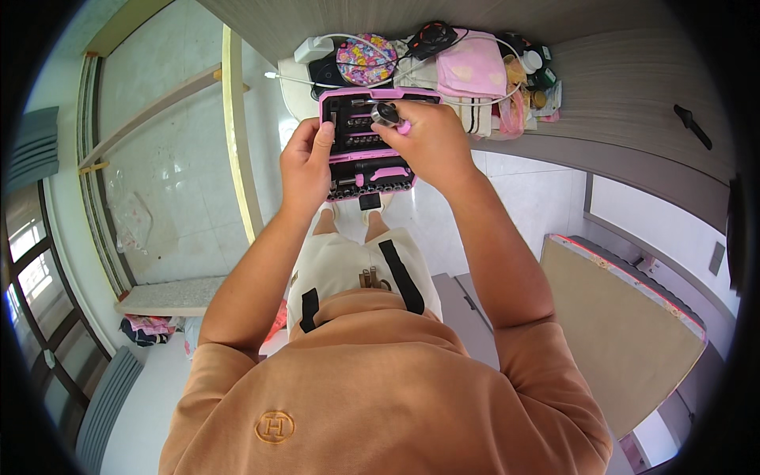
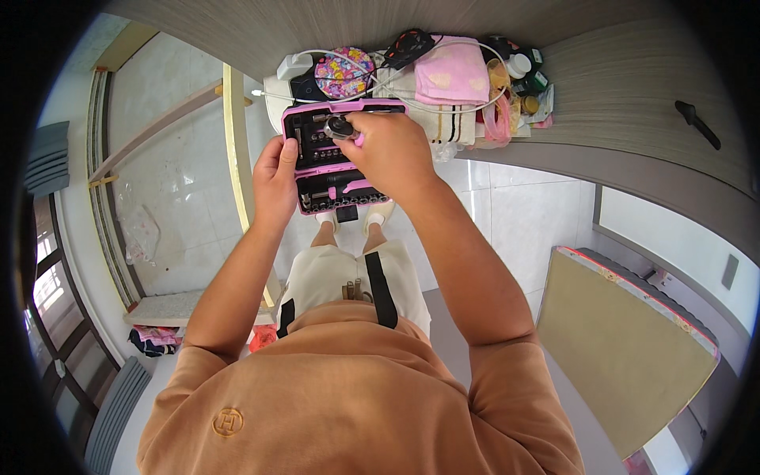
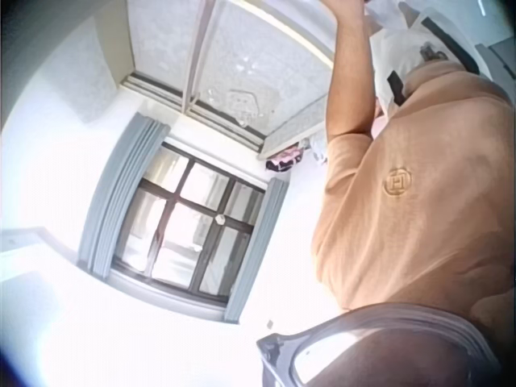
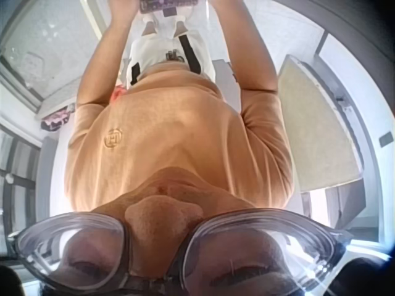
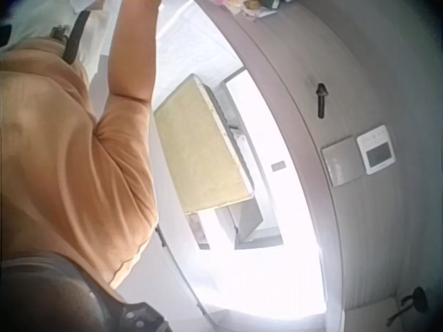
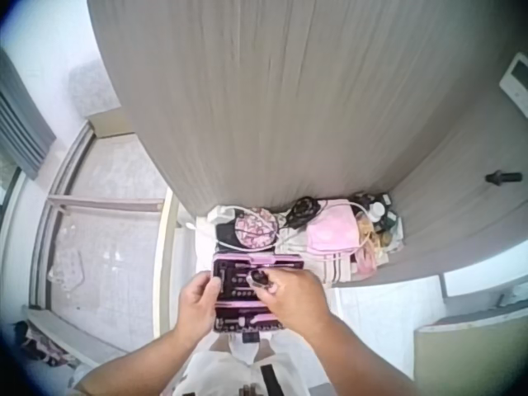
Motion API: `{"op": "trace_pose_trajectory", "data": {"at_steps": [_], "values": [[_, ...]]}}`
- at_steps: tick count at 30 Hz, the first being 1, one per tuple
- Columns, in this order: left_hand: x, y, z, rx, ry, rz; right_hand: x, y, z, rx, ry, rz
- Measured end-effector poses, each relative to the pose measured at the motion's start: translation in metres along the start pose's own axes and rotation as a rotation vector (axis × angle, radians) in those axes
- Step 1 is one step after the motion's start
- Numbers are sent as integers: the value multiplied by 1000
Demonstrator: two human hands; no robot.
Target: The person selects a socket and attaches it to a ratchet handle from a tool kit, then uses the ratchet to tighten a bolt on a wooden bed frame component.
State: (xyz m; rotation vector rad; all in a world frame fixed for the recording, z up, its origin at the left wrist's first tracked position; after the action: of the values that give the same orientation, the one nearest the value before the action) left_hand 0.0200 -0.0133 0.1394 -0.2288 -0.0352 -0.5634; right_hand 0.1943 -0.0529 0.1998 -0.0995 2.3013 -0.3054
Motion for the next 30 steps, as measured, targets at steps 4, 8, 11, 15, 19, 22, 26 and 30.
{"op": "trace_pose_trajectory", "data": {"at_steps": [4, 8, 11, 15, 19, 22, 26, 30], "values": [[3, 0, 3, 27, 3, -12, 3, 3, -2, 2, -79, 40], [1, 1, 0, 1, 18, -2, 3, 3, -2, -32, 33, 92], [2, 2, -3, -12, 2, 10, 0, 4, 1, -58, 149, 160], [-5, 3, -18, -33, -62, 39, -2, 1, 9, -71, 488, 210], [-9, 4, -18, -75, -125, 98, -4, -15, 30, 103, 855, 102], [-21, 8, -37, -164, -117, 149, 22, -30, 60, 233, 1010, 38], [-29, 12, -51, -141, -108, 120, 66, -42, 84, 351, 1100, -106], [-33, 11, -68, -130, -112, 132, 92, -44, 91, 412, 1142, -319]]}}
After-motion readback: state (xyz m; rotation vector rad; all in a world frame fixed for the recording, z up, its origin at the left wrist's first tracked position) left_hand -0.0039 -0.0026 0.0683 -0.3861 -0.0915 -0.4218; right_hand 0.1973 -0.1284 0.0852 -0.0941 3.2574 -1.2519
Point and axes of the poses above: each hand's wrist, its own y-axis towards the middle knuckle, its own x-axis out of the palm, z = x × y, the point moved 1 cm from there along y, towards the middle knuckle, and after that the axes turned 15 degrees about -z, right-handed, at the moved point
